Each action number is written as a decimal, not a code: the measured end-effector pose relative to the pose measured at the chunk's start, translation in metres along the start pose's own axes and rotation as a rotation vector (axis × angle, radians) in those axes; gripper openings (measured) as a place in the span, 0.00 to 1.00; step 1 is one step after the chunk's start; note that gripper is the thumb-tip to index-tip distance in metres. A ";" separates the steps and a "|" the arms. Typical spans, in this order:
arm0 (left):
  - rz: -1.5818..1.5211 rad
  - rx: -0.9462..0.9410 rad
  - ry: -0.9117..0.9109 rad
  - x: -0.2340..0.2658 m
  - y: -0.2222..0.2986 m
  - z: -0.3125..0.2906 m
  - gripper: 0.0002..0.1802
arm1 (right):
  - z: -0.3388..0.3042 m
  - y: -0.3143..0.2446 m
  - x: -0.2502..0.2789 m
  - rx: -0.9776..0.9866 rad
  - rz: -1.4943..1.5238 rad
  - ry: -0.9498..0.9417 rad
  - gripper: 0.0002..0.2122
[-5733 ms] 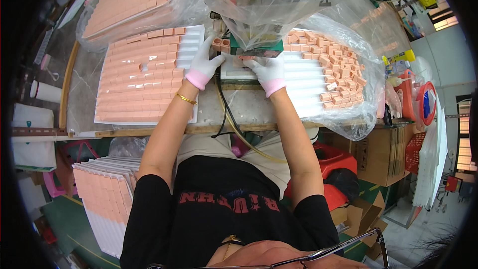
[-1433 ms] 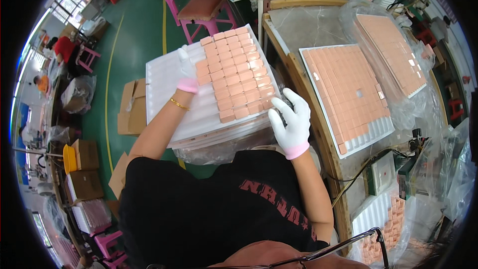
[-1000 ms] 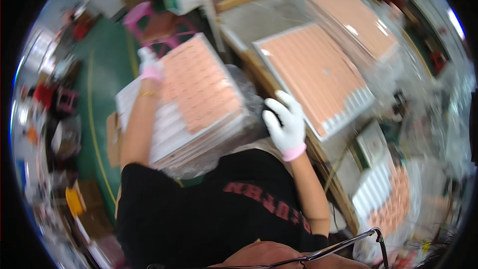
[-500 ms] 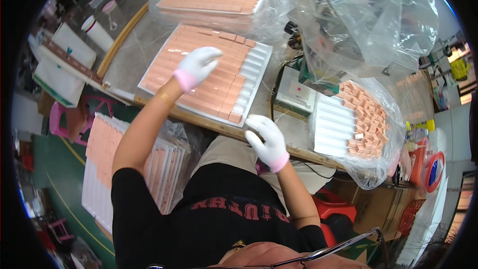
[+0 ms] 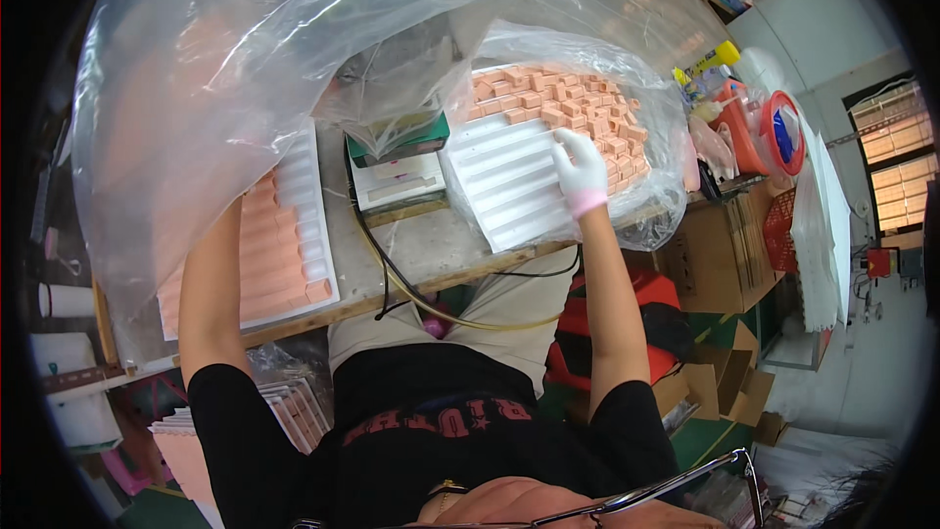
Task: Manually assemble plastic cosmetic components and place them into plastic storage trays.
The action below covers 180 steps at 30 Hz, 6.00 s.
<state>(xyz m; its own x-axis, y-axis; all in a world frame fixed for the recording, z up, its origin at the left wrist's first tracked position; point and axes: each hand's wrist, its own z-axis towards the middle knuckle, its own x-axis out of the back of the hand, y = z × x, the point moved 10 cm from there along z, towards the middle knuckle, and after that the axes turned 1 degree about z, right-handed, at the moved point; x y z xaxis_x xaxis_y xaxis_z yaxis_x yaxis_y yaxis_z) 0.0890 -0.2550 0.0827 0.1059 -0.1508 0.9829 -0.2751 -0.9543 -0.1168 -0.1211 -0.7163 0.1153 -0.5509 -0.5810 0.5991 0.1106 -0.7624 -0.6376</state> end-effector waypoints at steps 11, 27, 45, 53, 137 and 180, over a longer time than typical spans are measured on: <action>-0.411 -0.016 0.875 -0.002 -0.046 -0.044 0.17 | 0.077 0.005 -0.107 0.410 -0.768 -0.324 0.15; -1.880 0.044 -0.133 -0.039 0.158 -0.140 0.20 | -0.043 -0.182 -0.107 0.280 0.448 -0.585 0.15; -1.569 -0.407 0.225 -0.023 0.155 -0.143 0.21 | -0.054 -0.160 -0.153 0.034 0.507 -0.522 0.19; -0.190 -0.252 0.281 0.005 0.007 -0.045 0.18 | -0.003 -0.115 -0.180 -0.134 0.326 -0.380 0.20; -1.551 -0.029 -0.032 -0.015 0.091 -0.118 0.16 | -0.058 -0.081 -0.054 -0.223 0.583 -0.186 0.07; -0.304 -0.114 0.265 -0.016 0.007 -0.095 0.16 | -0.003 -0.049 -0.017 0.189 -0.278 -0.148 0.17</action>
<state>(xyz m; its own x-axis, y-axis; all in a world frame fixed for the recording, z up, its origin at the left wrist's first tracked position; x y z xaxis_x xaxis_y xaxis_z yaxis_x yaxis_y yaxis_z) -0.0056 -0.2344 0.0802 -0.0469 0.2195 0.9745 -0.3744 -0.9083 0.1866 -0.1196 -0.6676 0.1349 -0.4576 -0.3683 0.8093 0.1318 -0.9282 -0.3479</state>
